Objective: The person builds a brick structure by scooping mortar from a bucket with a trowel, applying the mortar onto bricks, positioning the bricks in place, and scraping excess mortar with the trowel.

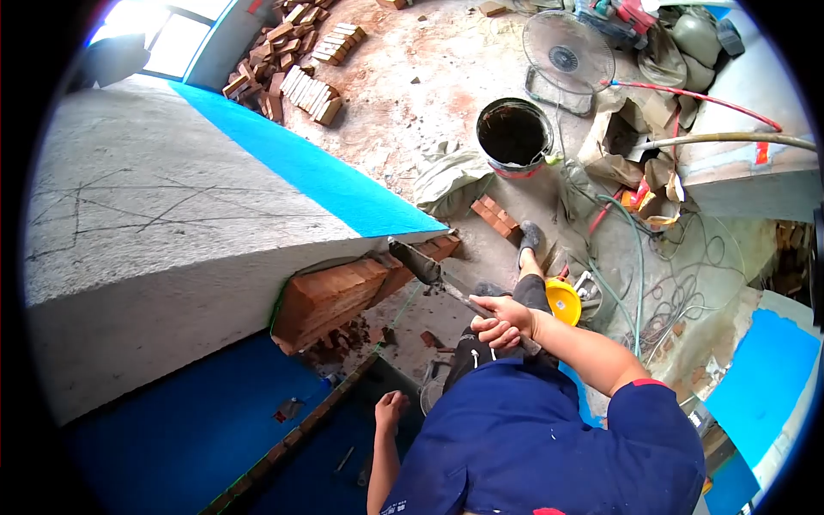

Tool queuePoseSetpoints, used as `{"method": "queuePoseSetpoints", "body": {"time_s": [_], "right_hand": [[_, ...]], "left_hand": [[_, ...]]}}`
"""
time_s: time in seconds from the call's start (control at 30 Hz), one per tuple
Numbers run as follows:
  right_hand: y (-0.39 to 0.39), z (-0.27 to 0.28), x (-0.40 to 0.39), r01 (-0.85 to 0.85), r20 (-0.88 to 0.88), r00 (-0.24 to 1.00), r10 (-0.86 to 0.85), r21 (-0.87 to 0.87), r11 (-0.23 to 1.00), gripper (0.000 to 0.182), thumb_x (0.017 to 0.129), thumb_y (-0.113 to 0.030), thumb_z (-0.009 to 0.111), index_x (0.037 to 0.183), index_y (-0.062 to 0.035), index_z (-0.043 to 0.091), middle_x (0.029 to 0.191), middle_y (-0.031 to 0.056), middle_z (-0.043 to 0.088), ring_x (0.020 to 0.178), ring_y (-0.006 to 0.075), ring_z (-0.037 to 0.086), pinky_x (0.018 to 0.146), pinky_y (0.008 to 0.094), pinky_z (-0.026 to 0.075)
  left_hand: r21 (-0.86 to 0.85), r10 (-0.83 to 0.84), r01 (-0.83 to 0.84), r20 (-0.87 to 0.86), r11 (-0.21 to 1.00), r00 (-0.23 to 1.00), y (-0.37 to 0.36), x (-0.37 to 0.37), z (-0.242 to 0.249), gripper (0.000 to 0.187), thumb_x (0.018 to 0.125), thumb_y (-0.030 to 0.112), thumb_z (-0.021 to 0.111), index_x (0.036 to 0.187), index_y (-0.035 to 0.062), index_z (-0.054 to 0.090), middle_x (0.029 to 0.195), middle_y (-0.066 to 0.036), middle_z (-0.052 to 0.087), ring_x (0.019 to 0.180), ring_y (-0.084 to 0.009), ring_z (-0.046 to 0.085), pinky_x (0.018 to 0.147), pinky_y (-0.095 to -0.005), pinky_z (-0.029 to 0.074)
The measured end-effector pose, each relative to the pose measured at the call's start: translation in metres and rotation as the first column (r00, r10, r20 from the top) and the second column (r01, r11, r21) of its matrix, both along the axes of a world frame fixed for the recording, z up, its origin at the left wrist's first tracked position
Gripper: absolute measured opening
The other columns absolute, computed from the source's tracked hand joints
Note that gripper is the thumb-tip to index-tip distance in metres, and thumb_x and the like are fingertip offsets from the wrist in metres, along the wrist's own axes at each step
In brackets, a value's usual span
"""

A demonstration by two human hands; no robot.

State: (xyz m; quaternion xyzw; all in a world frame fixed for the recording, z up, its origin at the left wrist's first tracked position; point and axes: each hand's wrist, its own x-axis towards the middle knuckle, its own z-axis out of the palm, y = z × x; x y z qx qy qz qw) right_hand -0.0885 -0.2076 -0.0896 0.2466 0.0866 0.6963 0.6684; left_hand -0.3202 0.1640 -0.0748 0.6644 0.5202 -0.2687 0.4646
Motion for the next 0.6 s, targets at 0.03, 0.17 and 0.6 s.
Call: {"method": "queuePoseSetpoints", "body": {"time_s": [0.03,0.17,0.6], "right_hand": [[-0.001,-0.001,0.003,-0.029,0.017,0.999,0.029,-0.011,1.000,0.066,0.096,-0.067,0.020,0.065,-0.0117,0.039,0.049,-0.0020,0.036,0.039,0.0118,0.038,0.034,0.0269,0.035],[0.000,-0.007,0.010,-0.050,0.065,0.997,0.049,0.017,0.999,0.068,0.095,-0.068,0.019,0.065,-0.0110,0.039,0.050,-0.0013,0.038,0.037,0.0118,0.038,0.032,0.0266,0.034],[0.008,0.011,0.001,-0.037,-0.191,0.977,0.093,0.276,0.960,0.070,0.096,-0.067,0.022,0.067,-0.0060,0.041,0.053,0.0044,0.041,0.039,0.0147,0.043,0.032,0.0271,0.037]], "left_hand": [[-0.014,0.004,-0.004,0.014,1.000,1.000,-0.003,0.003,0.001,0.026,0.093,0.022,0.062,0.108,0.0013,0.064,0.094,-0.008,0.070,0.082,-0.0171,0.067,0.071,-0.0275,0.052],[-0.058,0.036,-0.033,0.048,0.998,0.998,-0.024,0.016,0.007,0.026,0.093,0.021,0.062,0.108,0.0008,0.063,0.095,-0.008,0.069,0.083,-0.0170,0.067,0.073,-0.0278,0.052],[-0.070,0.032,-0.028,0.056,0.997,0.998,-0.034,0.022,0.005,0.022,0.093,0.018,0.061,0.105,-0.0001,0.064,0.091,-0.007,0.068,0.082,-0.0167,0.067,0.075,-0.0271,0.053]]}}
